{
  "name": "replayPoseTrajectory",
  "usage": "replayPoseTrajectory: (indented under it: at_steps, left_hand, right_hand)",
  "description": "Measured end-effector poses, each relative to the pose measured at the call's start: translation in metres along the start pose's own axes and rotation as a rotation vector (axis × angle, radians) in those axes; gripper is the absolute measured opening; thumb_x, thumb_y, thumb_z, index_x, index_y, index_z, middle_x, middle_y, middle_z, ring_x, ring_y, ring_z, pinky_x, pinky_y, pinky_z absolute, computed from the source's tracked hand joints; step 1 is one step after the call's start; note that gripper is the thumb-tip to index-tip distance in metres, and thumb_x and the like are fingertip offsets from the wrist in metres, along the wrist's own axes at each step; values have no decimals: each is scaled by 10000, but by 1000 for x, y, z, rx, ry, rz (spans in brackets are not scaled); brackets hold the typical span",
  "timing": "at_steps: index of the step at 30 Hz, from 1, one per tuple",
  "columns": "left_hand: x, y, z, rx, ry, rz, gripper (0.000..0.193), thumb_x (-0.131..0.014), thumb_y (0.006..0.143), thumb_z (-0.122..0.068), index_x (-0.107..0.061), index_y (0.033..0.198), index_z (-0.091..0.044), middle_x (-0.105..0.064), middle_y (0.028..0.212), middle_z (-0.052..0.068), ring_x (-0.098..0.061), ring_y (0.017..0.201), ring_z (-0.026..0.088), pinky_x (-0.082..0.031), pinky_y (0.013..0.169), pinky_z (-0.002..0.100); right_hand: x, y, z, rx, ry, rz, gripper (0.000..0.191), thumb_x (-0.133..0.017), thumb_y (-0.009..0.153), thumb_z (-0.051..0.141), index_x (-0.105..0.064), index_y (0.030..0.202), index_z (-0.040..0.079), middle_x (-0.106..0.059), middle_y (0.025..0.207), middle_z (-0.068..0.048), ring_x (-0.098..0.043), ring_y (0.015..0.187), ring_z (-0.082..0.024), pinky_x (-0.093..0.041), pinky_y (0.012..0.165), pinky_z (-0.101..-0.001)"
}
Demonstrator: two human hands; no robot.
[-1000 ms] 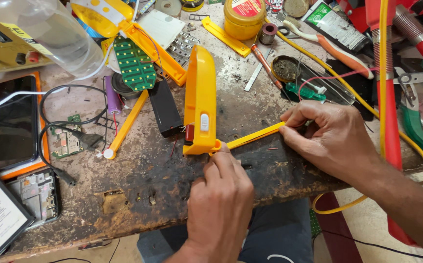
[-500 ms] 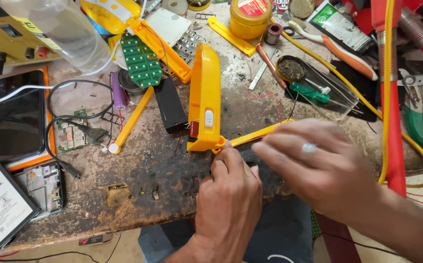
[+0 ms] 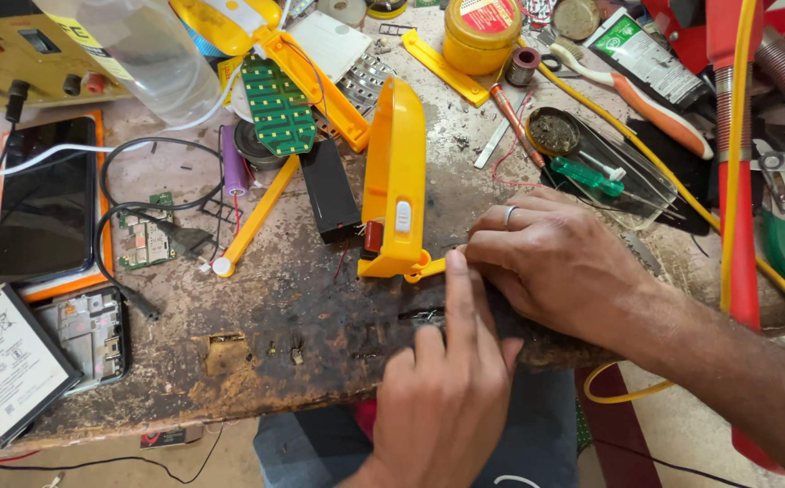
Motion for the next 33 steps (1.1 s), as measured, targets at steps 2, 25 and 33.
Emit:
replayPoseTrajectory:
  at_steps: [2,25,33]
  left_hand:
    - [-8,4,3,2,-104,96,731,-652,882,-475,-605,1323,105,-609,1383,292,-620,604,171,-521,452,283]
    - [-19,-12,12,70,-226,8,698,-587,929,-415,-570,1419,81,-565,1461,239,-526,1269,411,-378,1115,495]
    - [-15,-13,16,141,-327,-38,638,-625,893,-364,-613,1394,31,-556,1480,207,-483,1329,501,-346,1147,552]
  right_hand:
    - [0,0,-1,-7,17,-4,82,-738,834,137,-724,888,77,-719,902,-37,-697,868,-247,-529,805,-406]
    - [23,-31,-48,-614,14,51,248,-787,831,282,-796,1005,107,-761,874,-92,-730,651,-191,-573,598,-339]
    - [18,-37,-62,-621,57,85,203,-818,827,242,-801,959,89,-761,820,-68,-725,668,-164,-559,598,-317]
Point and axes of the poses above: each hand's wrist, its own y-axis towards the middle knuckle, its own x-axis out of the back of the hand, z = x × y, the point moved 6 cm from there along y, towards the middle knuckle
